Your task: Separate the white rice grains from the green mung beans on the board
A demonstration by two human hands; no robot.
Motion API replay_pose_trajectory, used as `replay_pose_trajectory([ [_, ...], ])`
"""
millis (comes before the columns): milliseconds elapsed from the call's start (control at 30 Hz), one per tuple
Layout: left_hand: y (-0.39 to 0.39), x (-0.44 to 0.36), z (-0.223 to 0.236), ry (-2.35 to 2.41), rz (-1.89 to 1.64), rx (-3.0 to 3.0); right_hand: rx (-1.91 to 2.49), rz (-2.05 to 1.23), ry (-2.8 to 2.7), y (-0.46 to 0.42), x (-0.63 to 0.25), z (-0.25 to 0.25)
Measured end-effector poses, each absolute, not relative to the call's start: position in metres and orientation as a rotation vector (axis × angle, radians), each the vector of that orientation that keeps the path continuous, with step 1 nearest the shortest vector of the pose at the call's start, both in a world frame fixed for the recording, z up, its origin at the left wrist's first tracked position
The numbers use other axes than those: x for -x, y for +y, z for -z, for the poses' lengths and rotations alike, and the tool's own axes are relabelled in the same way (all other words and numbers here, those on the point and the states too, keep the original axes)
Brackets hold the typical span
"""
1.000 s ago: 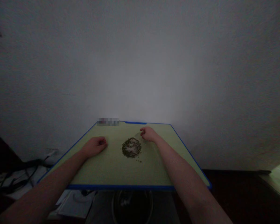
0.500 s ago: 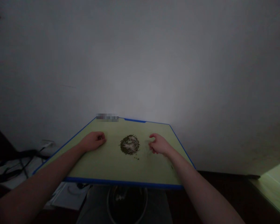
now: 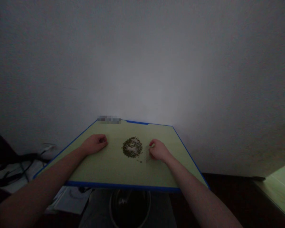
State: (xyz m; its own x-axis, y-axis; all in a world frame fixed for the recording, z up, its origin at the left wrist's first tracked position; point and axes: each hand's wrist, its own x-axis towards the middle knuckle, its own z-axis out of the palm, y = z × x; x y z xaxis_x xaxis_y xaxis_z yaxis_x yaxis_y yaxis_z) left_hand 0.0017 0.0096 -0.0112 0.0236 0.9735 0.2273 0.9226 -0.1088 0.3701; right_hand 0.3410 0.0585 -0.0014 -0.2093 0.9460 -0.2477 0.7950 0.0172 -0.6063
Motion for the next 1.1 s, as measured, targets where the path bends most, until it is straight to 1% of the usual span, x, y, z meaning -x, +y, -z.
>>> replay_pose_trajectory([
  [200,0.01,-0.002,0.012,2.006,-0.661,-2.155,1.859,-0.905,-2.051,0.059,-0.374,-0.007],
  [333,0.009,-0.002,0.012,1.995,-0.664,-2.187,1.811,-0.854,-2.098,0.057,-0.388,-0.017],
  [500,0.008,-0.002,0.01,2.008,-0.646,-2.17,1.609,-0.828,-2.258,0.052,-0.371,-0.021],
  [733,0.008,-0.004,0.008,2.001,-0.639,-2.167,1.419,-0.624,-2.455,0.05,-0.344,-0.02],
  [900,0.008,-0.004,0.008,2.024,-0.623,-2.144,1.338,-0.637,-2.563,0.046,-0.346,-0.025],
  [1100,0.009,-0.002,0.01,1.99,-0.637,-2.19,1.332,-0.647,-2.548,0.04,-0.358,-0.028],
])
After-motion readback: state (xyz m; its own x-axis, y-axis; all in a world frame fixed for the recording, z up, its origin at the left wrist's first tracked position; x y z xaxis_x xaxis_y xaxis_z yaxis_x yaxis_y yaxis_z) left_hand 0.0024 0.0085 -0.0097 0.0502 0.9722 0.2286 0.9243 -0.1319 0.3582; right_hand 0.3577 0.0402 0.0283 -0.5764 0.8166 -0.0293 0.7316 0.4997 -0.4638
